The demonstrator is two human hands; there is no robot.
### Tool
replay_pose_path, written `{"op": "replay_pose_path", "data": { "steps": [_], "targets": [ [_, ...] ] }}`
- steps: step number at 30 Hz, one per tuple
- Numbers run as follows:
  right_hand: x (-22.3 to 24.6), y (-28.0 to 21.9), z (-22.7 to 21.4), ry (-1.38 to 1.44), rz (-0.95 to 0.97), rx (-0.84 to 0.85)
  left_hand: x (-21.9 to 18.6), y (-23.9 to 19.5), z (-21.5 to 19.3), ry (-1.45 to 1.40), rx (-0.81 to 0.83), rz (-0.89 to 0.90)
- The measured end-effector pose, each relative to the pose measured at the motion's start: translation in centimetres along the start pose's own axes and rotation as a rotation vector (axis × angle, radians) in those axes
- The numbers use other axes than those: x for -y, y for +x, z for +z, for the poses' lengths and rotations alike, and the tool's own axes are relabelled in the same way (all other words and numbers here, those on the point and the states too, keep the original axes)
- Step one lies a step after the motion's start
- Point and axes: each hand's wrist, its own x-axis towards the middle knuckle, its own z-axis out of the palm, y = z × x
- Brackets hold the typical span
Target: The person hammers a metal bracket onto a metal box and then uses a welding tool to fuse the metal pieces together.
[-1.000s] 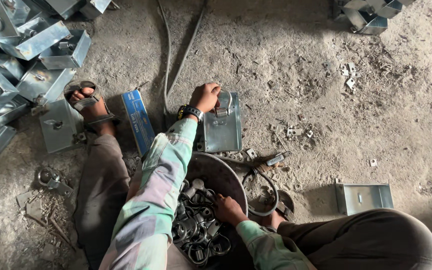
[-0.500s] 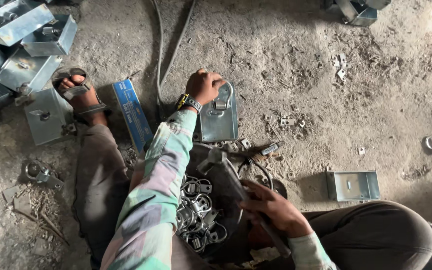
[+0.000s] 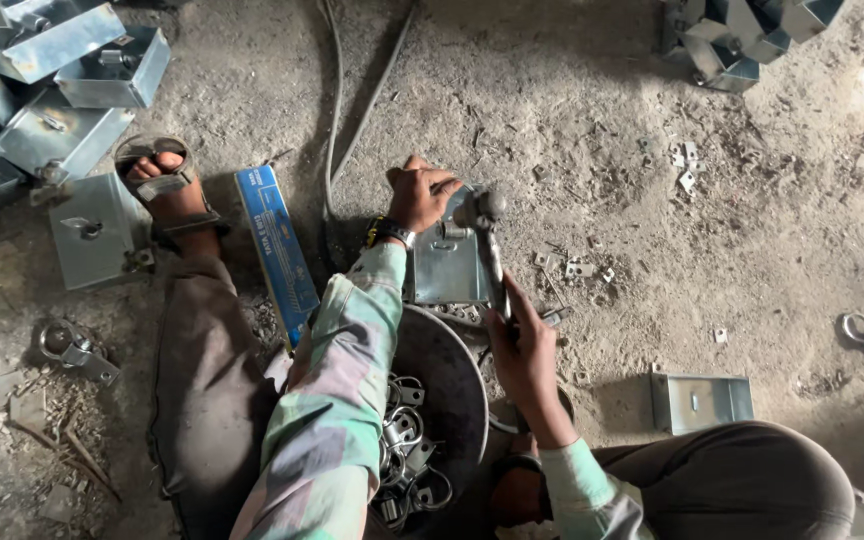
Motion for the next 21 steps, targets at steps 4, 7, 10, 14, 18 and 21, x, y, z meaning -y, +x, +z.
{"op": "replay_pose_path", "data": {
  "steps": [4, 7, 10, 14, 18, 21],
  "targets": [
    [-2.1, -1.0, 2.1, -0.024, 0.028, -0.017, 0.6, -0.2, 0.6, -0.073, 0.055, 0.063],
    [-3.0, -1.4, 2.2, -0.056, 0.088, 0.001, -0.2, -0.9, 0.3, -0.062, 0.017, 0.105],
    [-3.0, -1.4, 2.0, -0.082, 0.028, -0.003, -0.9, 0.0, -0.5, 0.006, 0.061, 0.082],
    [-2.4, -2.9, 2.7, -0.086, -0.059, -0.103, -1.1, 0.1, -0.8, -0.02, 0.114, 0.069],
    [-2.4, -2.7, 2.6, -0.119, 0.068, -0.075, -0.1, -0.3, 0.1, -0.074, 0.092, 0.093],
    [-1.5, -2.2, 1.9, -0.038, 0.049, -0.093, 0.1, -0.6, 0.0, -0.076, 0.146, 0.029]
  ]
}}
